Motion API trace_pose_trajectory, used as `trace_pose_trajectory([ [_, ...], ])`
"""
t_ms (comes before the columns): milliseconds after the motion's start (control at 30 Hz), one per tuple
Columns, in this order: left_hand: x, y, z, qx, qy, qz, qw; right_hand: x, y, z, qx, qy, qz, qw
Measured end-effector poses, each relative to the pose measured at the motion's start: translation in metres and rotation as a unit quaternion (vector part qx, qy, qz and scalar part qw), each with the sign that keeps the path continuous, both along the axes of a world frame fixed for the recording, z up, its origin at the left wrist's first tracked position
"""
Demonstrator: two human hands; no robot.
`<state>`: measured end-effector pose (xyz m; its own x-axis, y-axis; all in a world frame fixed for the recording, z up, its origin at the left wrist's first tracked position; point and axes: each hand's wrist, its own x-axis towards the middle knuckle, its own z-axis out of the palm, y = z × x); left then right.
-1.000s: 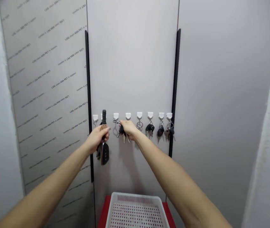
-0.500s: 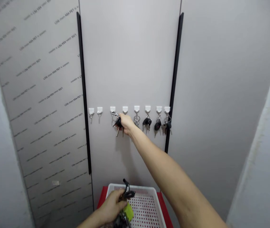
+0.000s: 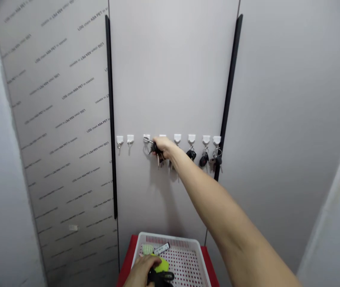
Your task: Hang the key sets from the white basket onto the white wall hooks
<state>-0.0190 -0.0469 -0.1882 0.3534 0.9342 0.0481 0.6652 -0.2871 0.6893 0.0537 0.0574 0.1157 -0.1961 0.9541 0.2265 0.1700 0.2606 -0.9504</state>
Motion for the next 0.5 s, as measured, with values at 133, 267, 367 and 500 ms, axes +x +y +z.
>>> trace_pose_trajectory([
  [133, 0.001, -0.002, 0.002, 0.003, 0.005, 0.008, 1.0, 0.008, -0.002, -0.006, -0.145, 0.064, 0.034, 0.987],
  [267, 0.002, -0.005, 0.003, 0.023, 0.004, 0.029, 0.999, -0.01, -0.003, 0.009, -0.11, 0.139, 0.022, 0.984],
  [367, 0.003, -0.006, 0.002, 0.014, 0.001, 0.034, 0.999, -0.023, -0.012, 0.018, 0.011, 0.075, 0.055, 0.996],
  [500, 0.0, -0.007, 0.0, 0.022, -0.093, 0.065, 0.993, -0.009, -0.033, -0.033, 0.121, -0.078, 0.095, 0.985],
])
